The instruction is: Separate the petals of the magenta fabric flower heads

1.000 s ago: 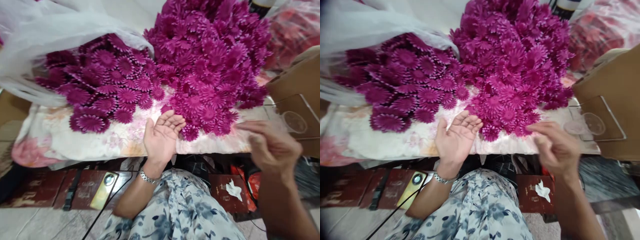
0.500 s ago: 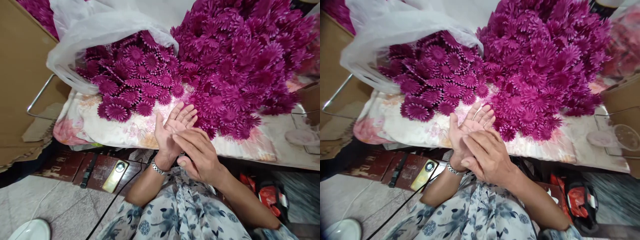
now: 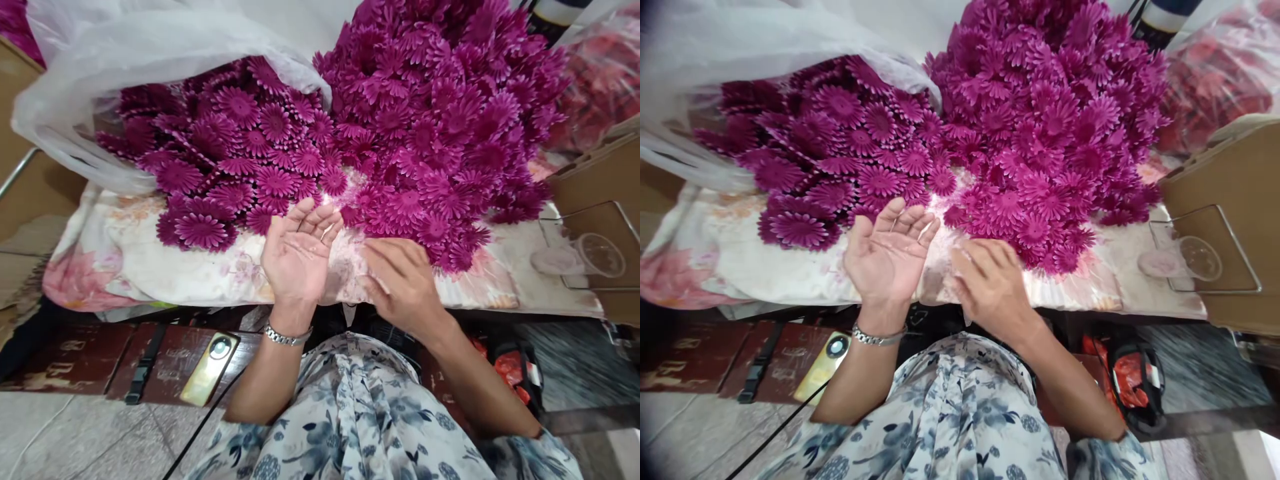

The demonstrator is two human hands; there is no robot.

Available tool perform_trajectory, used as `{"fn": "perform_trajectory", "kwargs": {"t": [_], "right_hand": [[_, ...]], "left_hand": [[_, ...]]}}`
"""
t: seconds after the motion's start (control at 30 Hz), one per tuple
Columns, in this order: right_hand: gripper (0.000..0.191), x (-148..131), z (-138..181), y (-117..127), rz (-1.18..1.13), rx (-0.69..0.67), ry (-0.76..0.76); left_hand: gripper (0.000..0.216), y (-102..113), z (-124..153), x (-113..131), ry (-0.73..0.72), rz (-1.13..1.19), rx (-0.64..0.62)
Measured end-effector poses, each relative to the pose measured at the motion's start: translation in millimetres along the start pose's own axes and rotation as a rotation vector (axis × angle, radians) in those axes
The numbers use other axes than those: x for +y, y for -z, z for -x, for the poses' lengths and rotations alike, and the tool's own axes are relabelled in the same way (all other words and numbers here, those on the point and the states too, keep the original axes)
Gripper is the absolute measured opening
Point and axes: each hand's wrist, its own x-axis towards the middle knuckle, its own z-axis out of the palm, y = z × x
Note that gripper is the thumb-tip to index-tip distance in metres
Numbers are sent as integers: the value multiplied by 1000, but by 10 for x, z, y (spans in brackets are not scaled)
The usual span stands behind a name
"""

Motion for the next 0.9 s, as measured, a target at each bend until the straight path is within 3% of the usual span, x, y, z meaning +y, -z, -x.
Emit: {"fn": "perform_trajectory", "kwargs": {"t": [0.1, 0.23, 0.37, 0.5, 0.6, 0.7, 0.8, 0.9], "right_hand": [[35, 199, 121, 83, 187, -34, -129], [25, 302, 235, 32, 329, -112, -154], [9, 309, 267, 9, 300, -34, -143], [6, 253, 246, 157, 191, 79, -131], [15, 153, 203, 215, 158, 210, -86], [22, 41, 171, 113, 102, 276, 20], [18, -48, 152, -48, 47, 195, 143], [20, -99, 133, -105, -46, 20, 179]], "left_hand": [[23, 35, 29, -67, 46, -73, 57], [20, 53, 84, -178, 92, -122, 41], [17, 35, 149, -231, 88, -123, -5], [14, -11, 255, -258, 132, -183, 4], [15, -88, 345, -278, 247, -214, 23], [24, -177, 392, -292, 442, -132, 27], [32, -219, 375, -309, 486, -25, 25], [34, -200, 321, -321, 353, -32, 99]]}}
